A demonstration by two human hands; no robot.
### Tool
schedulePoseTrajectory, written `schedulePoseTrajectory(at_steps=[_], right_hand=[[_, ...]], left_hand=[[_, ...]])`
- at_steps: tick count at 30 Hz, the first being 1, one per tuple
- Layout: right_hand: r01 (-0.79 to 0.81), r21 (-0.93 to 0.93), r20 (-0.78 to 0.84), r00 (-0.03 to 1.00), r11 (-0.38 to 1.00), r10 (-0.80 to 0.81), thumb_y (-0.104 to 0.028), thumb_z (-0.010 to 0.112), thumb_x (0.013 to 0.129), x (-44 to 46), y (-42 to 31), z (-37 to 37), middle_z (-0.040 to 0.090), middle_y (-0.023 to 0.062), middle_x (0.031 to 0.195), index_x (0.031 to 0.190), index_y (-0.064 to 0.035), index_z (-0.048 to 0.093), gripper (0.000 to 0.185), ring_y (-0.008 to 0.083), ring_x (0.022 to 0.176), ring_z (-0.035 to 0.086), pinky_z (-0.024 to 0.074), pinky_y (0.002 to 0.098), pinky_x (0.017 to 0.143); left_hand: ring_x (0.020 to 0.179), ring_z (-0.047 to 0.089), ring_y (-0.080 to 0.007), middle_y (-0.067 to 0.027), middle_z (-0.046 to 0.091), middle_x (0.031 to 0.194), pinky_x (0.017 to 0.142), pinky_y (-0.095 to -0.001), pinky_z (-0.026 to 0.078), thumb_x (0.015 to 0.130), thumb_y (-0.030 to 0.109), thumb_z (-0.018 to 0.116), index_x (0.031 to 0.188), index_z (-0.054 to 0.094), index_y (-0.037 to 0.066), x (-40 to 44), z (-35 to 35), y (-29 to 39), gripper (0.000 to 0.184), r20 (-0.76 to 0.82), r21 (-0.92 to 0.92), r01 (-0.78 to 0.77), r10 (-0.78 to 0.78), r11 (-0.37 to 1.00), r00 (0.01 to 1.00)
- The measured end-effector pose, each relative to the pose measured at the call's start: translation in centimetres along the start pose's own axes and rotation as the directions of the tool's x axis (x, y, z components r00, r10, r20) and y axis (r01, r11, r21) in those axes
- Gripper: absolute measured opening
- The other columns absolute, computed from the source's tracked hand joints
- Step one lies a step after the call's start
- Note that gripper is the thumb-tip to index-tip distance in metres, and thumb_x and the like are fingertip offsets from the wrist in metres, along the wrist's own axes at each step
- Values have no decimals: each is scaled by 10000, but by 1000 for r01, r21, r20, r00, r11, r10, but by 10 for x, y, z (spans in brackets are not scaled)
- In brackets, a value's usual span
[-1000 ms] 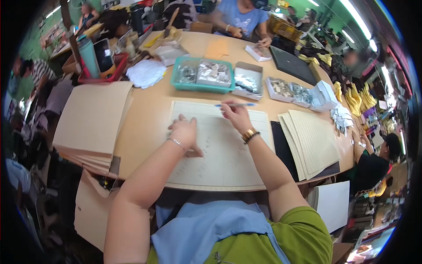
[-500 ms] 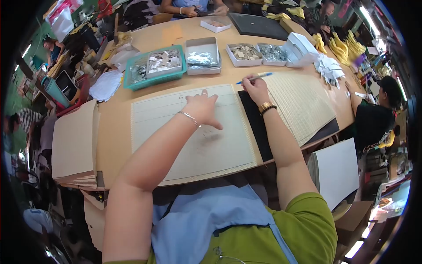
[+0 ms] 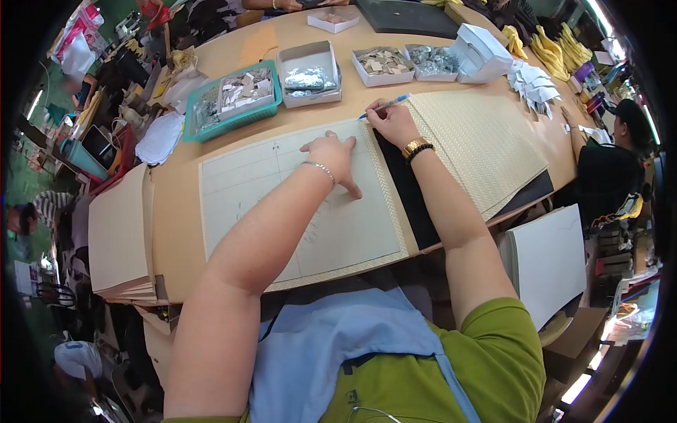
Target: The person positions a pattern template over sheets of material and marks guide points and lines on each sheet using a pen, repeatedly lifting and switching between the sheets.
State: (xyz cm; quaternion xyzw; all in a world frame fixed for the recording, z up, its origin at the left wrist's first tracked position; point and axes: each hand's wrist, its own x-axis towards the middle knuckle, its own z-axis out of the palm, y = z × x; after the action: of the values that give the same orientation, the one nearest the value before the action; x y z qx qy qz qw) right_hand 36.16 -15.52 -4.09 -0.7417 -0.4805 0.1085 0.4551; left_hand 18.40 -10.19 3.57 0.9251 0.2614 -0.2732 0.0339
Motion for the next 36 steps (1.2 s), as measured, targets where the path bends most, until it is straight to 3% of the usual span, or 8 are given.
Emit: schedulePoseTrajectory(at_steps=[8,15,18,23,27,30,33,36], right_hand=[[-24,8,84,996,1000,23,-229,645,823,-2,4,-3,692,120,720,884,-42,693,202,200,656,676,521,309,631],[24,-10,-16,1000,1000,-24,-252,639,820,0,5,5,688,126,702,858,-52,698,212,217,645,679,519,324,623],[-8,-23,34,999,1000,9,-262,638,825,-2,7,2,695,132,723,875,-55,703,222,231,668,686,529,331,647],[-43,-55,-17,999,998,42,-273,638,839,7,4,8,703,141,756,912,-66,710,231,243,709,693,540,324,692],[11,196,-49,999,981,-1,-317,633,882,13,31,10,729,93,818,954,-55,705,281,179,726,693,538,314,699],[-67,459,-51,993,886,102,-250,669,898,-7,9,-8,707,47,827,997,-42,669,230,74,707,623,500,229,633],[-2,490,-28,999,872,18,-164,633,932,-36,0,-28,709,69,904,1075,-27,643,199,93,801,646,516,215,684],[-76,511,35,997,856,68,-104,595,952,-79,-31,-31,703,80,954,1070,20,645,178,104,859,661,540,230,762]], left_hand=[[1346,418,-330,-201,373,1470,978,-586,460,477,670,845,1482,307,156,-2,-2,2,1251,-5,0,-2,2,1000,1000],[1348,413,-323,-195,379,1464,986,-580,457,474,670,846,1473,318,160,-1,1,1,1239,-16,-10,-1,1,1000,1000],[1177,568,-385,-237,411,1419,905,-562,511,446,649,856,1447,342,184,1,6,-2,1218,-80,-7,-29,28,1000,996],[1269,492,-348,-213,384,1452,963,-587,463,455,664,851,1467,324,170,3,5,-1,1244,-34,-21,-15,14,1000,999],[1294,476,-344,-205,365,1474,1010,-609,413,467,683,836,1485,307,174,1,7,-3,1255,-41,-9,-17,16,1000,999],[1214,530,-412,-270,322,1489,1013,-594,408,552,653,810,1495,289,185,-13,26,-20,1175,-280,-70,-108,84,992,956],[1250,494,-424,-290,298,1501,1050,-534,392,619,618,785,1499,296,183,-42,36,-64,1097,-353,-290,-125,16,949,936],[1272,475,-416,-305,331,1477,1059,-446,400,630,549,803,1491,319,160,-84,56,-134,1062,-282,-308,-88,-3,947,959]])
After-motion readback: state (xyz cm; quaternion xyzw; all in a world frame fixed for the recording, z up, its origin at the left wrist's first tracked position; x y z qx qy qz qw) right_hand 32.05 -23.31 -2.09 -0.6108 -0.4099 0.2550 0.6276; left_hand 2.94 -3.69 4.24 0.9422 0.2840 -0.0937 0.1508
